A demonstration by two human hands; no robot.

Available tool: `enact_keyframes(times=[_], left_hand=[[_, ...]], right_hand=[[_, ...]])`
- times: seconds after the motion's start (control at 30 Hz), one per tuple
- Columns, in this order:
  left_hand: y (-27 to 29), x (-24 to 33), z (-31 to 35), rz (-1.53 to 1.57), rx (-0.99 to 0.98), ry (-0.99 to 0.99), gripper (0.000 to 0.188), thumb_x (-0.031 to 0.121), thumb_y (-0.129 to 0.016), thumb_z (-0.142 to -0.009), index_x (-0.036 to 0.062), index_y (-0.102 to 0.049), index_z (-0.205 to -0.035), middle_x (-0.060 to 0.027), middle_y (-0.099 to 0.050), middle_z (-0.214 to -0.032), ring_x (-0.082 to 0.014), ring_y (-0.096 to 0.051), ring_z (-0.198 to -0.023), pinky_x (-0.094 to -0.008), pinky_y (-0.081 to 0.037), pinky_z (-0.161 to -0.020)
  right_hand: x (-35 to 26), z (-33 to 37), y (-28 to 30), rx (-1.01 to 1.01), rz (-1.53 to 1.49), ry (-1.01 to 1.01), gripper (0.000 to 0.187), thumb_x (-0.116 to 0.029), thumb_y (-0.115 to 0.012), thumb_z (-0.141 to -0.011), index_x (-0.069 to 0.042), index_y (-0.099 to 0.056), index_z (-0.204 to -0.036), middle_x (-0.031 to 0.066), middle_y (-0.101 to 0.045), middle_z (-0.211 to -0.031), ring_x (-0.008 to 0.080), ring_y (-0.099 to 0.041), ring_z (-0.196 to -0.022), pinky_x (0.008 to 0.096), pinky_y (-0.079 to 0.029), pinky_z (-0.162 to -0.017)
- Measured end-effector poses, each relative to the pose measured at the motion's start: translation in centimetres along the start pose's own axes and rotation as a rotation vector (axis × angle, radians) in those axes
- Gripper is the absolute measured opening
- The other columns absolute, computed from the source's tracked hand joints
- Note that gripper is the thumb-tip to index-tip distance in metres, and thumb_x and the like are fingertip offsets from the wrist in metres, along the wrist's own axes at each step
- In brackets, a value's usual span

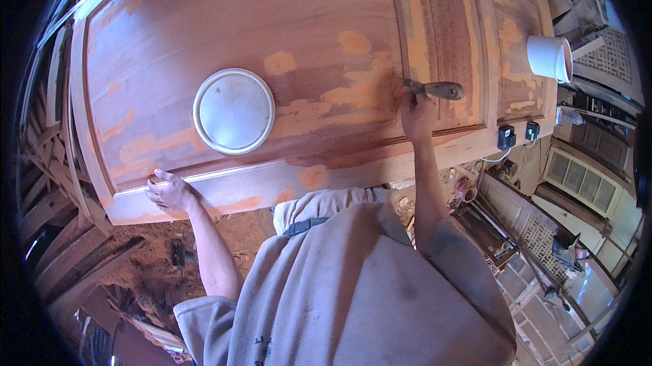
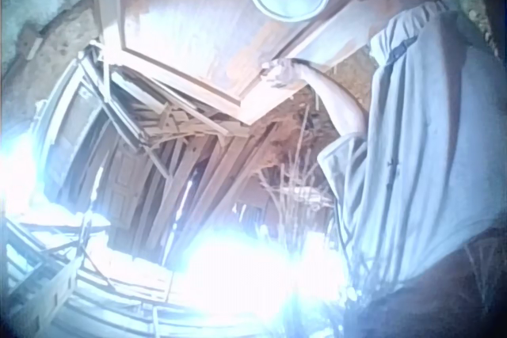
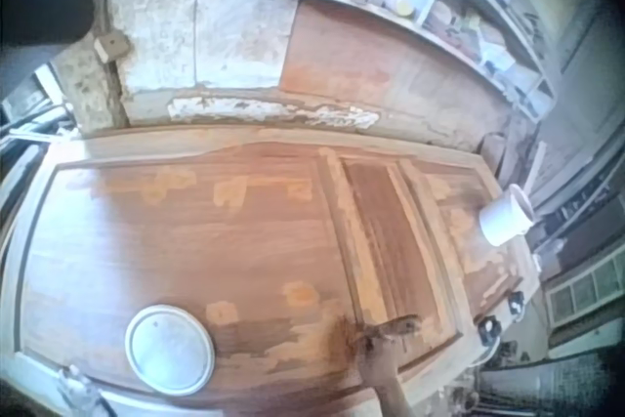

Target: The person applies a brown paste from a bucket to a wooden door using a putty knife and then spreads the substance across the panels and frame using a brush.

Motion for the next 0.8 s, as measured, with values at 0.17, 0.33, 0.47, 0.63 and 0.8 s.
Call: enact_keyframes(times=[0.17,0.33,0.47,0.63,0.8], left_hand=[[-0.3,0.4,0.0,0.006,-0.038,-0.004,0.076,0.063,-0.037,-0.098,0.0015,-0.05,-0.139,-0.0264,-0.036,-0.15,-0.0386,-0.033,-0.141,-0.0537,-0.025,-0.115],[-0.4,0.3,0.1,0.013,-0.011,-0.007,0.077,0.064,-0.036,-0.097,0.001,-0.049,-0.14,-0.0271,-0.037,-0.149,-0.0393,-0.034,-0.14,-0.054,-0.024,-0.115],[-0.6,-0.7,-0.1,0.001,0.024,0.013,0.075,0.062,-0.041,-0.096,0.0009,-0.049,-0.14,-0.0272,-0.039,-0.148,-0.0392,-0.037,-0.139,-0.0541,-0.026,-0.114],[-0.1,-0.6,-0.8,0.095,0.134,-0.02,0.074,0.056,-0.054,-0.092,-0.0027,-0.05,-0.136,-0.0287,-0.048,-0.141,-0.0411,-0.041,-0.136,-0.0531,-0.031,-0.112],[7.9,6.1,1.1,0.87,0.244,0.145,0.053,0.031,-0.062,-0.095,-0.0099,-0.051,-0.127,-0.0272,-0.057,-0.129,-0.0333,-0.063,-0.112,-0.0396,-0.059,-0.087]], right_hand=[[7.6,-0.5,-2.5,-0.154,-0.488,-0.225,0.023,-0.017,-0.057,-0.098,0.002,-0.067,-0.107,0.0115,-0.067,-0.08,0.0145,-0.063,-0.07,0.0318,-0.05,-0.062],[8.3,-0.9,-2.6,-0.262,-0.744,-0.349,0.024,-0.018,-0.058,-0.099,0.003,-0.065,-0.108,0.0087,-0.068,-0.098,0.0158,-0.066,-0.089,0.0317,-0.054,-0.08],[5.6,-1.0,-1.9,-0.326,-1.039,-0.569,0.021,-0.016,-0.061,-0.098,0.0,-0.064,-0.111,0.0072,-0.068,-0.104,0.0206,-0.067,-0.096,0.0349,-0.055,-0.092],[8.6,-0.8,-2.9,-0.29,-1.199,-0.643,0.018,-0.014,-0.064,-0.096,-0.003,-0.063,-0.11,0.0084,-0.068,-0.106,0.0226,-0.067,-0.096,0.0374,-0.056,-0.092],[9.6,-0.5,-2.6,-0.308,-1.168,-0.675,0.026,-0.014,-0.064,-0.096,-0.002,-0.057,-0.117,0.0077,-0.062,-0.109,0.0219,-0.065,-0.096,0.0366,-0.057,-0.089]])
Point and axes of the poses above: each hand's wrist, its own z-axis away from the middle knuckle, its own y-axis out of the back of the hand, x = y × z, the point moved 6 cm from there along -z, towards the middle knuckle
